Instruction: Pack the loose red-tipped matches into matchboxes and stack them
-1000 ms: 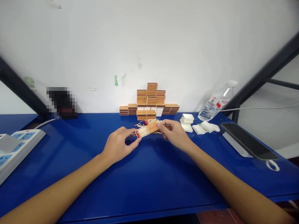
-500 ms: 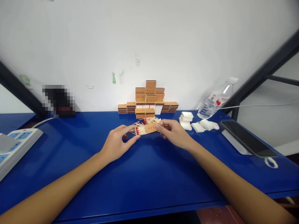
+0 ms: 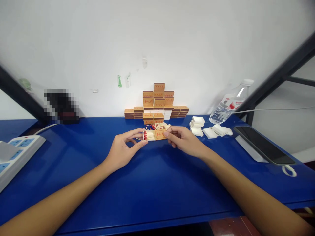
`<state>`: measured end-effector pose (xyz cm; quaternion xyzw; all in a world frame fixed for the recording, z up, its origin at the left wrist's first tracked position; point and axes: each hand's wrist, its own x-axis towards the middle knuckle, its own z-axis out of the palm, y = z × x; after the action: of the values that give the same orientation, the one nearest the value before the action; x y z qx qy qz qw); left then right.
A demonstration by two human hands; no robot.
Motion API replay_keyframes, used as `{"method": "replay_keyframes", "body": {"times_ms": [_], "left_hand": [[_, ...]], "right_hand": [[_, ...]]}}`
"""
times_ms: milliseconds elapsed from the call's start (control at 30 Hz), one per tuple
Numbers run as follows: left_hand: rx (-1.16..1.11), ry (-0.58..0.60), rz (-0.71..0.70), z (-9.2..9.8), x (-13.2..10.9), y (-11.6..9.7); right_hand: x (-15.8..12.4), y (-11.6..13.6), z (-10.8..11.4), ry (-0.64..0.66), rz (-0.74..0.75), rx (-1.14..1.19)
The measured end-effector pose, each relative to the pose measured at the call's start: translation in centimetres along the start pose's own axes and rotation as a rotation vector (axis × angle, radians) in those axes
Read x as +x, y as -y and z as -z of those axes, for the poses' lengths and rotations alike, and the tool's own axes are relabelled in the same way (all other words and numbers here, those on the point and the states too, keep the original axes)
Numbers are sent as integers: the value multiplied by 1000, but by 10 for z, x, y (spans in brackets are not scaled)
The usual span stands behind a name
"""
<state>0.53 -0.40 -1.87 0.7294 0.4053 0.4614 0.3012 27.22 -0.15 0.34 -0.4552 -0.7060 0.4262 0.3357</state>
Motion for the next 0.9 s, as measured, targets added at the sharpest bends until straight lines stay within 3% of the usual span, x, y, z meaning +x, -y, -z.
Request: {"method": "replay_keyframes", "body": {"times_ms": [100,267,400,567,700,900], "left_hand": [[-33,8,18,-3,-1,0],[-78,-8,60,-4,-2,4],[-29,4,88,-3,-2,8],[156,7,-68,-1,-2,12],[266,-1,-157,2,-2,15],[392,4,-183,4,-1,10]], "right_hand": [[-1,2,-8,37,-3,63],[-3,2,-29,-107,7,156],[-14,3,-44,-61,146,-192],[-22,-3,-56,-32,227,-537],[-20,-8,-60,-77,281,-671],[-23,0,-65,-88,340,-707]]}}
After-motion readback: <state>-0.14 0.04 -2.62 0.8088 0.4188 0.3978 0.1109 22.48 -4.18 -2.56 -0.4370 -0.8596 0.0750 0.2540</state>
